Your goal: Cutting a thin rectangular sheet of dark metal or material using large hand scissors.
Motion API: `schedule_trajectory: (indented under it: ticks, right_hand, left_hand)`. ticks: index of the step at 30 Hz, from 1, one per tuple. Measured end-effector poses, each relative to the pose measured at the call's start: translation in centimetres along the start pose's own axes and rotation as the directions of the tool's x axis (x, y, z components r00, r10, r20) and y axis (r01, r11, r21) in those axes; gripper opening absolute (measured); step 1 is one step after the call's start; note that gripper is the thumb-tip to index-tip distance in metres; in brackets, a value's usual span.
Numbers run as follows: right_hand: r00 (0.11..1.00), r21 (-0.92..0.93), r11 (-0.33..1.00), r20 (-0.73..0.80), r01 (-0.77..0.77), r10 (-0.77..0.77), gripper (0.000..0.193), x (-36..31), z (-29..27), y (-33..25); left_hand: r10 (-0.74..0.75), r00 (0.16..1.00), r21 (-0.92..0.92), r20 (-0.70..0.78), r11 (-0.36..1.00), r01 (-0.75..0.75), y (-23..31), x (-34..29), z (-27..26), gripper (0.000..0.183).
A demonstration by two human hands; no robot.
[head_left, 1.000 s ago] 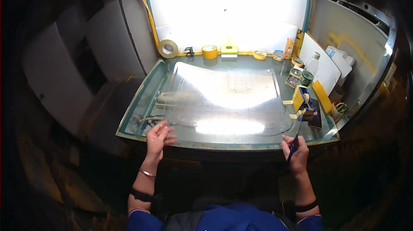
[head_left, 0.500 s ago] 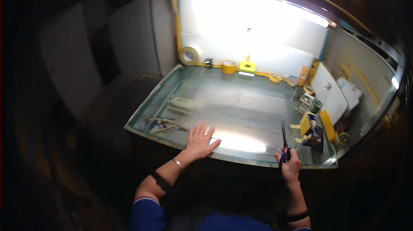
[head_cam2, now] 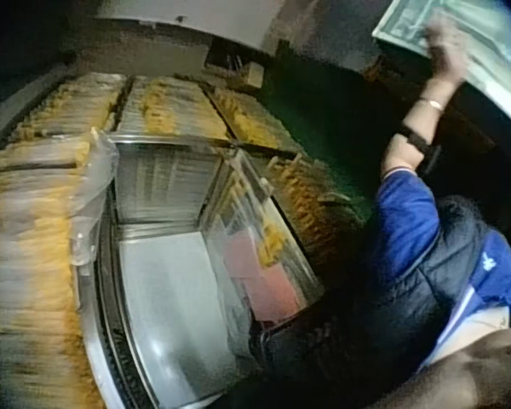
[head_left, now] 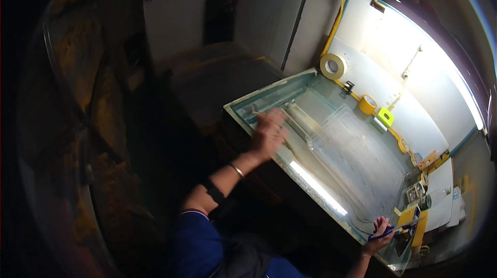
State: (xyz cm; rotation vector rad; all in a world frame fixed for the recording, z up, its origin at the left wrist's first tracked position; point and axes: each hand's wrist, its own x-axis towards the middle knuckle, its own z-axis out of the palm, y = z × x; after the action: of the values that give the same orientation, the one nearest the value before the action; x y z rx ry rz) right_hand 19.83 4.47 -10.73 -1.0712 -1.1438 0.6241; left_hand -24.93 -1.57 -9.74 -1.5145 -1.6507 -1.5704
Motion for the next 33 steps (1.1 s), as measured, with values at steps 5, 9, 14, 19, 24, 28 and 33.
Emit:
schedule_trajectory:
  ticks: [5, 9, 14, 19, 24, 28, 33]
  right_hand:
    - [0.998, -0.094, 0.994, -0.041, 0.047, -0.051, 0.026, 0.4, 0.4, 1.0]
    - [0.996, -0.145, 0.986, 0.001, 0.085, -0.086, 0.026, 0.3, 0.8, 1.0]
    - [0.998, -0.222, 0.974, -0.034, 0.050, -0.059, 0.027, 1.3, 0.0, 2.2]
    - [0.997, -0.251, 0.968, -0.065, 0.028, -0.046, 0.026, 0.5, 0.8, 1.2]
    - [0.998, -0.255, 0.966, -0.066, -0.032, 0.016, 0.026, 0.7, 0.6, 1.4]
    - [0.999, -0.253, 0.967, -0.025, 0.040, -0.048, 0.024, 0.8, -0.1, 1.9]
    - [0.997, -0.207, 0.976, -0.032, 0.068, -0.076, 0.019, 0.7, 0.2, 1.6]
  left_hand:
    - [-0.501, 0.737, 0.160, -0.453, 0.768, 0.620, -18.2, -4.4, -10.6, 0.038]
    - [-0.806, 0.547, 0.584, -0.228, 0.336, 0.739, -25.4, -8.0, -14.5, 0.061]
    - [-0.825, 0.562, 0.787, -0.062, 0.306, 0.536, -26.9, -7.5, -12.4, 0.069]
    - [-0.841, 0.480, 0.893, 0.250, 0.392, 0.221, -22.9, -4.8, -9.4, 0.039]
    - [-0.755, 0.526, 0.858, 0.391, 0.506, 0.087, -26.0, -6.0, -9.9, 0.039]
    - [-0.722, 0.575, 0.860, 0.386, 0.507, 0.059, -25.5, -4.7, -9.9, 0.037]
    - [-0.812, 0.493, 0.797, 0.311, 0.506, 0.330, -24.1, -2.6, -11.8, 0.041]
